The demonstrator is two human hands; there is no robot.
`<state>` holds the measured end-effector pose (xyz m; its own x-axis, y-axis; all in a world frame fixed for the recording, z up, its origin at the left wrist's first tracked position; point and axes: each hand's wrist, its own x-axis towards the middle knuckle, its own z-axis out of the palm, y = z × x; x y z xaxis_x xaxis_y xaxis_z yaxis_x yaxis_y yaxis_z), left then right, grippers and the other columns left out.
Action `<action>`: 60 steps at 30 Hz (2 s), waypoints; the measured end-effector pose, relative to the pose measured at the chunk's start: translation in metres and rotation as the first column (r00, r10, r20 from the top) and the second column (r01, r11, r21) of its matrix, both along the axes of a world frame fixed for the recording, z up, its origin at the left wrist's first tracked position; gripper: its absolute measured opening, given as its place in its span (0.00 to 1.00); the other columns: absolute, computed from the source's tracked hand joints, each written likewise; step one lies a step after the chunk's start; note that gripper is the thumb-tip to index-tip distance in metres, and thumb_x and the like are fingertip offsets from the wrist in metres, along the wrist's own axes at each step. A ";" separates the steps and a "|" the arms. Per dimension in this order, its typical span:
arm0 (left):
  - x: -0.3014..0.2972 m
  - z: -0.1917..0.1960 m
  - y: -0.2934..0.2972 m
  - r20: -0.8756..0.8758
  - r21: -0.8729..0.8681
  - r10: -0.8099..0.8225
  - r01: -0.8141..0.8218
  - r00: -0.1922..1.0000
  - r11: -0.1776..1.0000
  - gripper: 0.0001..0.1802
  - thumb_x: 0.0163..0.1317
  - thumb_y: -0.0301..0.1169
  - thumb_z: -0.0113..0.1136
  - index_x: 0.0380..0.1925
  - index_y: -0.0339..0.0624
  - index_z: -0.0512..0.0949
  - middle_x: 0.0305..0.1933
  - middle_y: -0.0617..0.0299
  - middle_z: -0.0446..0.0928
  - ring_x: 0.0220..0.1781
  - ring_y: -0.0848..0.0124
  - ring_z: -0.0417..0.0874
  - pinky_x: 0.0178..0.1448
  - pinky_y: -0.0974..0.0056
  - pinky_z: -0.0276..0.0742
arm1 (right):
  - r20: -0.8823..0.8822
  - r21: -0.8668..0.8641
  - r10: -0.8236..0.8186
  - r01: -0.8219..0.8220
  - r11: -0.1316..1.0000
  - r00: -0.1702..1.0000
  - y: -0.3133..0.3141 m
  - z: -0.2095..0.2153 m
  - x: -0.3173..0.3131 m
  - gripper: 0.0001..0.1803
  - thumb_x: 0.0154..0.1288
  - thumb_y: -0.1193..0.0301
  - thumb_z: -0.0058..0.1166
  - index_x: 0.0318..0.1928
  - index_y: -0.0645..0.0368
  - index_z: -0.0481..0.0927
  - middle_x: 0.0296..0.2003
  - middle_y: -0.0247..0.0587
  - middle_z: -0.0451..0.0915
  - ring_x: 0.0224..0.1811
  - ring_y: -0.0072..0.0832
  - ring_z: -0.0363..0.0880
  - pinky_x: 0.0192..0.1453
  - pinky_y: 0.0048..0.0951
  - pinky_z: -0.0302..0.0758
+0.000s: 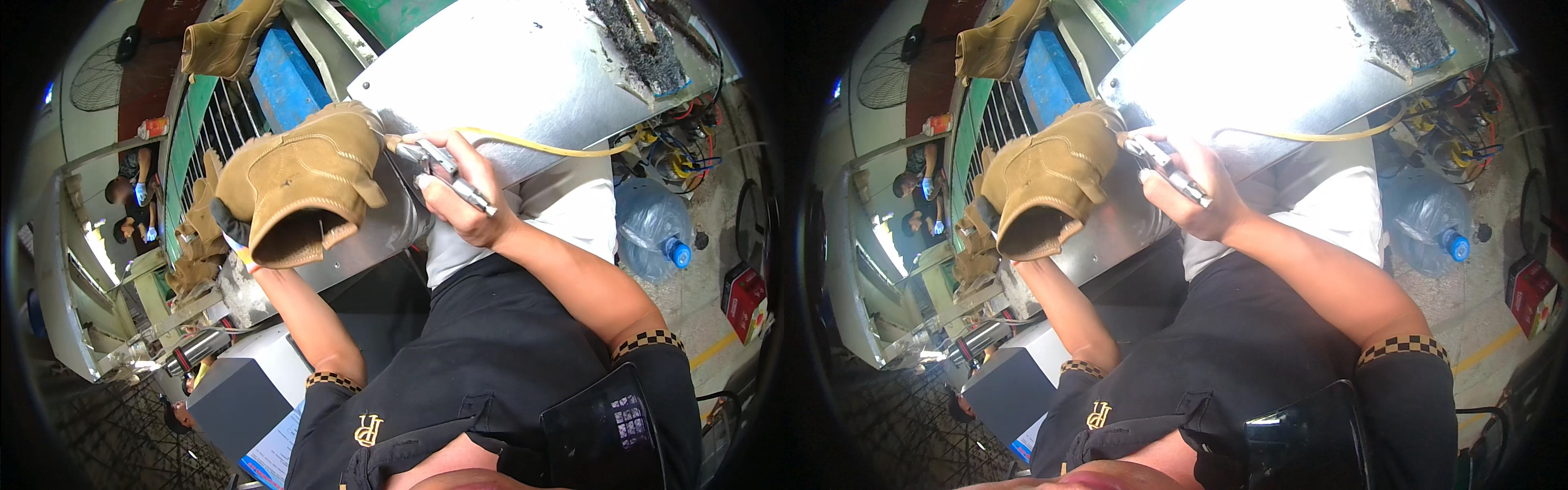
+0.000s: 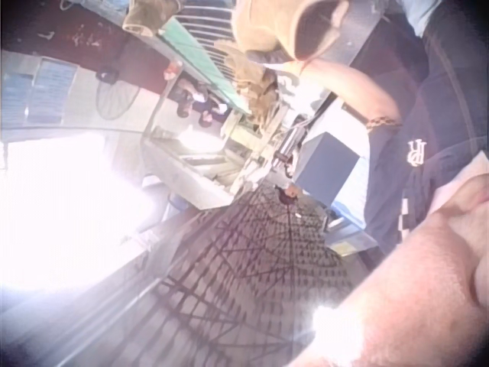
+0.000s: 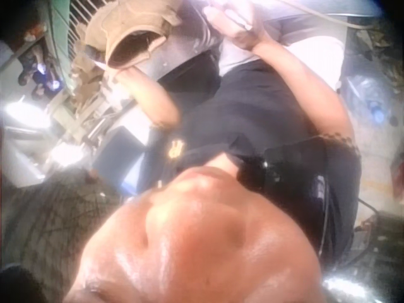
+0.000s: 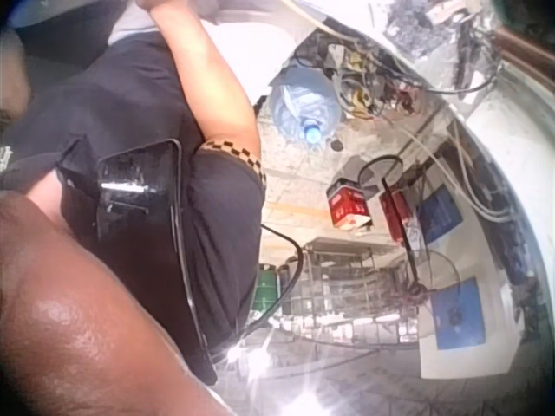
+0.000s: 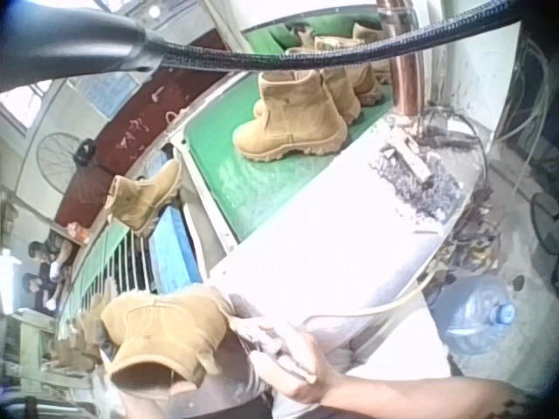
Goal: The person cleans a series of tan boots one by one using a pneumatic air tool and their gloved hands, then places each cleaned boot onto a conveyor belt.
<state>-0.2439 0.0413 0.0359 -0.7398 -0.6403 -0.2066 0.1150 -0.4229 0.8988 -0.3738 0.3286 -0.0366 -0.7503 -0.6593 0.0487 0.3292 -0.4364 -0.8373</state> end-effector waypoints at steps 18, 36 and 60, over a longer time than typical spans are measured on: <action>0.114 -0.013 0.134 0.657 -0.010 0.044 -0.049 0.752 0.999 0.41 0.67 0.65 0.44 0.69 0.48 0.62 0.63 0.55 0.73 0.58 0.59 0.80 0.42 0.63 0.86 | -0.074 0.162 0.021 -0.008 0.987 0.997 -0.029 0.001 0.013 0.23 0.60 0.69 0.54 0.55 0.63 0.69 0.19 0.36 0.73 0.21 0.21 0.71 0.29 0.27 0.68; 0.033 -0.027 0.208 0.220 0.545 -0.269 0.111 0.938 0.831 0.49 0.68 0.67 0.36 0.68 0.31 0.58 0.61 0.39 0.73 0.59 0.51 0.80 0.60 0.52 0.81 | -0.022 0.205 0.220 -0.211 0.956 0.975 0.040 0.005 0.004 0.20 0.63 0.71 0.51 0.55 0.62 0.72 0.27 0.29 0.75 0.23 0.13 0.69 0.27 0.21 0.66; -0.059 -0.060 0.220 -0.453 0.698 -0.426 0.609 0.783 0.378 0.59 0.57 0.78 0.32 0.66 0.30 0.59 0.62 0.43 0.73 0.60 0.57 0.79 0.65 0.58 0.75 | -0.242 0.359 0.035 0.056 0.932 0.970 0.091 0.033 -0.001 0.20 0.63 0.76 0.50 0.56 0.65 0.69 0.24 0.27 0.70 0.20 0.11 0.62 0.24 0.18 0.61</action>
<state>-0.3031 0.2616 -0.0245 -0.9431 0.2432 -0.2266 -0.2808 -0.9477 0.1518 -0.3747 0.4197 -0.0039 -0.7526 -0.6584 -0.0113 0.0956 -0.0923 -0.9911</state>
